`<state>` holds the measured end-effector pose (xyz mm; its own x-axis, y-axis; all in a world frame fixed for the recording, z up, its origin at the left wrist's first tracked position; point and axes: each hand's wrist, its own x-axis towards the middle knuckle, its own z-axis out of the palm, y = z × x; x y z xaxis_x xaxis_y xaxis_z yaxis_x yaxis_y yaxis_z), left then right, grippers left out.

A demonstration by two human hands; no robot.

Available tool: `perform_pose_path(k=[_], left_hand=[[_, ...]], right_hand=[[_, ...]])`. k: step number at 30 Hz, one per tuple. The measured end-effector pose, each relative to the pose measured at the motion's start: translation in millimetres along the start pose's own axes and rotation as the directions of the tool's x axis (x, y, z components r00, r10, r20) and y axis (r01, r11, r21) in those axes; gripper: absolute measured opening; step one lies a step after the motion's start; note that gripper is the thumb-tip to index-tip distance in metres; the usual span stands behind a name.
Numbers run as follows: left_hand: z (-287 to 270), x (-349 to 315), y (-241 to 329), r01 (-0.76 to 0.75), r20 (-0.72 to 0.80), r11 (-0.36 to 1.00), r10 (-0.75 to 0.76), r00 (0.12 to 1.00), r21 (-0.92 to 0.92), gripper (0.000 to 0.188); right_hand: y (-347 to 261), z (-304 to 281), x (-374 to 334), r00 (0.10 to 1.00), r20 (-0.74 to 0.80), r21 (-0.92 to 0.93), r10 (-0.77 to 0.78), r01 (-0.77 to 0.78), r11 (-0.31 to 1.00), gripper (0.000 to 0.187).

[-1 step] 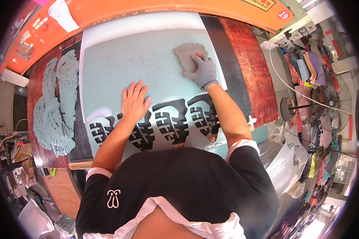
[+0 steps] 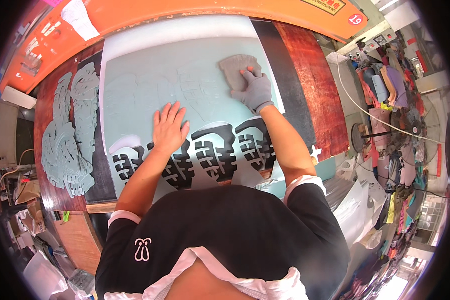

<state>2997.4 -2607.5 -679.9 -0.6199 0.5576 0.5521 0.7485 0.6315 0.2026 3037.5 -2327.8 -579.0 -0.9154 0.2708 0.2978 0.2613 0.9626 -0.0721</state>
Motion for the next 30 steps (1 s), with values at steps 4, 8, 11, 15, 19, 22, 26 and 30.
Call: perform_pose_path(k=[4,8,11,15,19,22,26,30], left_hand=[[0,2,-1,0.001,-0.015,1.0,-0.001,1.0,-0.02,0.041],[3,3,-2,0.005,-0.014,1.0,-0.006,1.0,-0.025,0.041],[4,4,-2,-0.006,-0.011,1.0,0.006,1.0,-0.022,0.041],[5,6,-3,-0.018,-0.006,1.0,0.018,1.0,-0.002,0.041],[4,8,-3,-0.014,0.012,1.0,0.014,1.0,0.023,0.041],[5,10,-3,-0.006,0.009,1.0,0.006,1.0,0.021,0.041],[6,12,-3,-0.005,0.009,1.0,0.005,1.0,0.015,0.041],[5,13,-4,-0.031,-0.036,1.0,0.031,0.999,-0.002,0.04]], right_hand=[[-4,-3,1,0.999,0.031,-0.051,0.015,-0.013,0.999,0.077],[-2,-2,4,0.998,0.056,-0.051,0.021,-0.018,0.999,0.078],[1,0,8,0.999,0.037,-0.012,0.009,-0.009,1.0,0.082],[0,-1,15,0.99,0.106,0.046,0.09,-0.095,0.994,0.086],[-8,-8,15,0.991,0.084,0.03,0.105,-0.108,0.994,0.087],[-14,-14,10,0.986,0.099,0.055,0.133,-0.139,0.989,0.087],[-11,-12,9,0.984,0.101,0.071,0.144,-0.151,0.986,0.079],[13,-3,8,0.995,-0.002,0.212,0.098,-0.096,0.973,0.079]])
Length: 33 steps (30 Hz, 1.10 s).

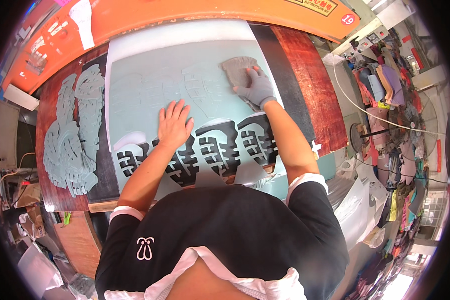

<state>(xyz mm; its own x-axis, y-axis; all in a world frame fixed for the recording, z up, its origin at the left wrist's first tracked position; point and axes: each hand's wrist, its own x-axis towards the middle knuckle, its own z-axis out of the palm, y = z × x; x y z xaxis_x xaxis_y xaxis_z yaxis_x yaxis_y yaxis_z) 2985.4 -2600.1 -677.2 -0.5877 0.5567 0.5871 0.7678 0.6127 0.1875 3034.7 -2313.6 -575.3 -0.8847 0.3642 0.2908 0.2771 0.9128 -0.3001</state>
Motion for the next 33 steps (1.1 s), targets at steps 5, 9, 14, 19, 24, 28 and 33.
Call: perform_pose_path(k=[5,9,14,19,24,28,33], left_hand=[[0,1,-3,-0.055,-0.02,0.995,0.053,0.998,-0.084,0.039],[4,5,-3,-0.089,-0.037,0.995,0.087,0.995,-0.053,0.036],[5,9,-3,-0.116,-0.07,0.992,0.113,0.991,-0.046,0.035],[4,11,-3,-0.129,-0.09,0.992,0.127,0.988,-0.013,0.034],[6,17,-3,-0.149,-0.102,0.989,0.149,0.983,0.01,0.033],[12,18,-7,-0.171,-0.136,0.985,0.175,0.975,0.04,0.032],[17,21,-9,-0.172,-0.18,0.985,0.174,0.968,0.026,0.031]], right_hand=[[65,-16,-63,0.963,-0.264,0.132,0.057,-0.022,0.991,0.063],[105,-25,-176,0.932,-0.292,0.052,0.212,-0.206,0.977,0.046],[113,-15,-226,0.909,-0.403,-0.002,0.109,-0.12,0.993,0.028],[119,-13,-212,0.913,-0.392,0.131,0.117,-0.07,0.989,0.018],[129,-21,-220,0.856,-0.514,-0.006,0.045,-0.056,0.998,0.011],[130,-19,-213,0.83,-0.546,0.01,0.113,-0.129,0.992,0.015],[127,-19,-209,0.795,-0.594,0.028,0.12,-0.129,0.991,0.018]])
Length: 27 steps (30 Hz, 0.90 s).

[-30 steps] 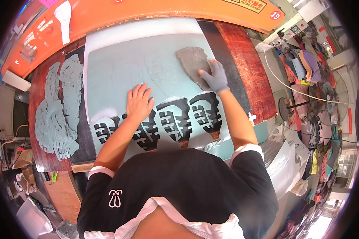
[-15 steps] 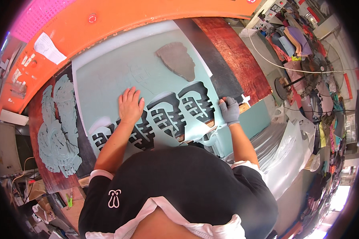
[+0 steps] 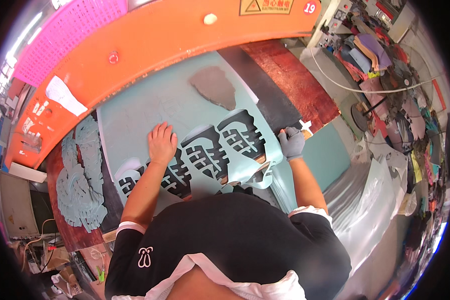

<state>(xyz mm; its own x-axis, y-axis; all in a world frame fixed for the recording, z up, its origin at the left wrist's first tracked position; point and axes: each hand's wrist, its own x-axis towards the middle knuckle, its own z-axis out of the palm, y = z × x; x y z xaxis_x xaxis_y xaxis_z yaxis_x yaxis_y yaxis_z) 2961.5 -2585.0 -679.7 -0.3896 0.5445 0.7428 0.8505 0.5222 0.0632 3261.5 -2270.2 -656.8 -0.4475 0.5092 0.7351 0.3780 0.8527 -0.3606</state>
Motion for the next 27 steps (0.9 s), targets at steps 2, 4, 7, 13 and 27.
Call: perform_pose_path(k=[2,4,7,13,27], left_hand=[[-7,5,1,0.023,0.03,1.0,-0.023,0.999,-0.006,0.03],[-24,3,9,-0.016,-0.116,0.995,0.005,0.993,-0.099,0.025],[-62,-30,36,0.005,0.124,0.999,0.001,0.992,-0.05,0.021],[-85,-131,118,0.152,0.085,0.988,-0.151,0.985,0.001,0.028],[-71,-144,131,0.241,-0.065,0.943,-0.232,0.971,0.23,0.02]], right_hand=[[1,0,0,1.0,0.01,-0.001,0.002,-0.002,1.0,0.019],[3,2,2,0.998,-0.034,0.034,-0.058,0.059,0.998,0.022],[10,11,3,1.0,0.011,0.055,-0.02,0.02,0.998,0.023],[13,12,14,0.984,0.085,0.013,-0.157,0.156,0.988,0.026],[-49,-47,61,0.953,0.148,0.8,-0.265,0.042,0.598,0.027]])
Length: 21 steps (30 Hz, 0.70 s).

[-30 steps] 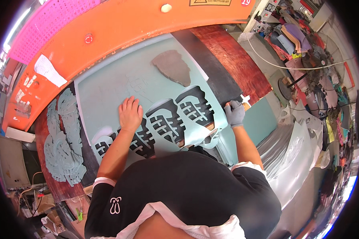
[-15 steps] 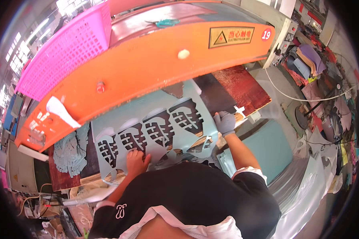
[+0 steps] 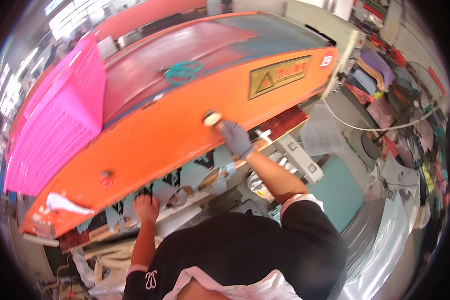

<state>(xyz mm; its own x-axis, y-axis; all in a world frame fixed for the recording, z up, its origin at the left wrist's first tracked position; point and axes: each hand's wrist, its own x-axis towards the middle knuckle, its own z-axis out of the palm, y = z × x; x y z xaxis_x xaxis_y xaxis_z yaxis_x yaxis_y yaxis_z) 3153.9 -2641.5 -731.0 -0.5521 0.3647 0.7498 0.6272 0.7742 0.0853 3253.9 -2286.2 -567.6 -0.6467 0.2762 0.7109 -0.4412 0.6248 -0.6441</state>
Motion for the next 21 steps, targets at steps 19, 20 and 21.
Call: perform_pose_path(k=[19,20,21], left_hand=[[16,19,-23,0.024,0.088,0.998,-0.018,0.996,-0.057,0.028],[15,18,-22,0.017,0.071,0.998,-0.013,0.997,-0.059,0.027],[13,15,-20,0.015,0.048,0.998,-0.012,0.999,-0.061,0.027]], right_hand=[[92,-10,-46,0.938,0.326,-0.78,0.113,0.2,0.592,0.026],[91,-10,-46,0.931,0.342,-0.771,0.124,0.203,0.603,0.028],[90,-11,-46,0.922,0.363,-0.765,0.137,0.211,0.608,0.029]])
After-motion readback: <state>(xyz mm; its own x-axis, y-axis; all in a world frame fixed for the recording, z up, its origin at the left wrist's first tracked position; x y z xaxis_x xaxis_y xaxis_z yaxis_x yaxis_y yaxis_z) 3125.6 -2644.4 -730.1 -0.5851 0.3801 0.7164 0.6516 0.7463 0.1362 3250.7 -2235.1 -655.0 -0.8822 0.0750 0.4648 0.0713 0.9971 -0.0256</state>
